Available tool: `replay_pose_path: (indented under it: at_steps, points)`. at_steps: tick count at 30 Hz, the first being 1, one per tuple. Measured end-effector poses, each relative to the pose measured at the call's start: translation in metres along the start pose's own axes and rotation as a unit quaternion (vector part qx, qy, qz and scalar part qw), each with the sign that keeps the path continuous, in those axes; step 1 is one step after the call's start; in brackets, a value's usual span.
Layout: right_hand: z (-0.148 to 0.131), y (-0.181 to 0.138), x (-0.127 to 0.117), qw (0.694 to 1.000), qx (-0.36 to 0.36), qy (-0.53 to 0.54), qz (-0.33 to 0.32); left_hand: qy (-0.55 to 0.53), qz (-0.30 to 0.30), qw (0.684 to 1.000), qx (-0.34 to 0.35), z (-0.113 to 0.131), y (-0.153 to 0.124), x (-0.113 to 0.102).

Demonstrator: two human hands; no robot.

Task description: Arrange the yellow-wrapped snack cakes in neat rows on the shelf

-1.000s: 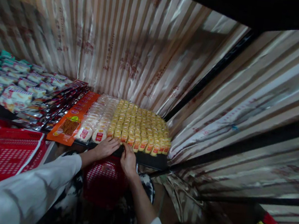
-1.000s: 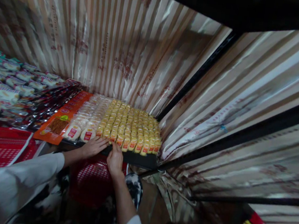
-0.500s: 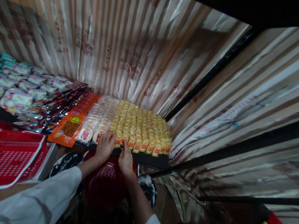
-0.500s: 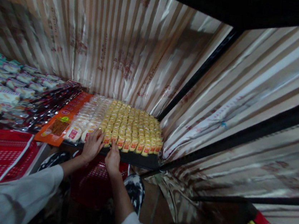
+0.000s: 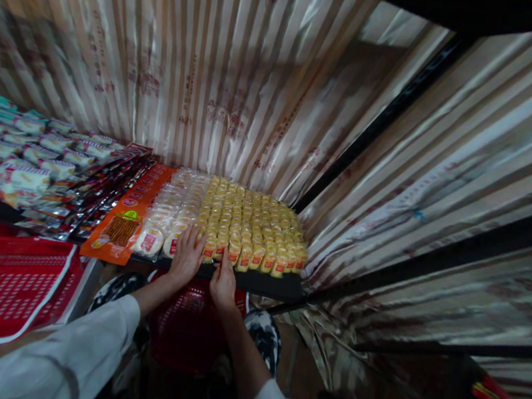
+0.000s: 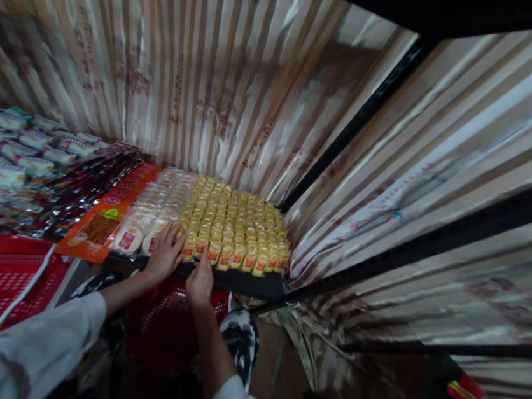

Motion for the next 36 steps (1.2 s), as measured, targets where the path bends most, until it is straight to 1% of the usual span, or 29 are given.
replay_pose_path:
  at_steps: [6,9,11,14,18,24,28,31,36]
  points:
    - [0.003,-0.001,-0.002,1.000,-0.023,0.009,-0.008,-0.020,-0.019,0.999,0.018,-0.002,0.006,-0.002]
    - [0.001,-0.003,-0.002,1.000,-0.030,-0.002,0.003,-0.038,-0.018,0.999,0.020,-0.004,0.005,0.001]
    - [0.000,-0.004,-0.001,1.000,-0.030,-0.007,0.006,-0.054,-0.014,0.998,0.020,-0.006,0.003,0.005]
    - [-0.003,-0.005,0.000,0.999,-0.036,-0.015,-0.009,-0.075,-0.002,0.997,0.020,-0.007,0.000,0.008]
    - [-0.006,-0.005,-0.001,0.999,-0.042,-0.016,-0.012,-0.079,0.020,0.997,0.011,-0.008,-0.005,0.008]
    - [-0.016,-0.011,-0.005,0.994,-0.103,-0.029,0.006,-0.068,0.030,0.997,0.002,-0.011,-0.014,0.008]
    - [-0.019,-0.012,-0.001,0.991,-0.124,-0.048,-0.025,-0.076,0.049,0.996,-0.014,-0.011,-0.019,0.010]
    - [-0.019,-0.010,0.002,0.989,-0.119,-0.073,-0.046,-0.085,0.059,0.994,-0.040,-0.012,-0.021,0.013]
    - [-0.014,-0.010,0.004,0.989,-0.117,-0.085,-0.043,-0.111,0.046,0.993,-0.019,-0.017,-0.014,0.019]
Point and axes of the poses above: each hand's wrist, its own y-axis towards the middle knuckle, its own x-axis out of the palm, z = x × y, the point moved 4 cm from there along y, towards the middle knuckle, and after that the axes turned 7 degrees about y, right-handed, at the moved point
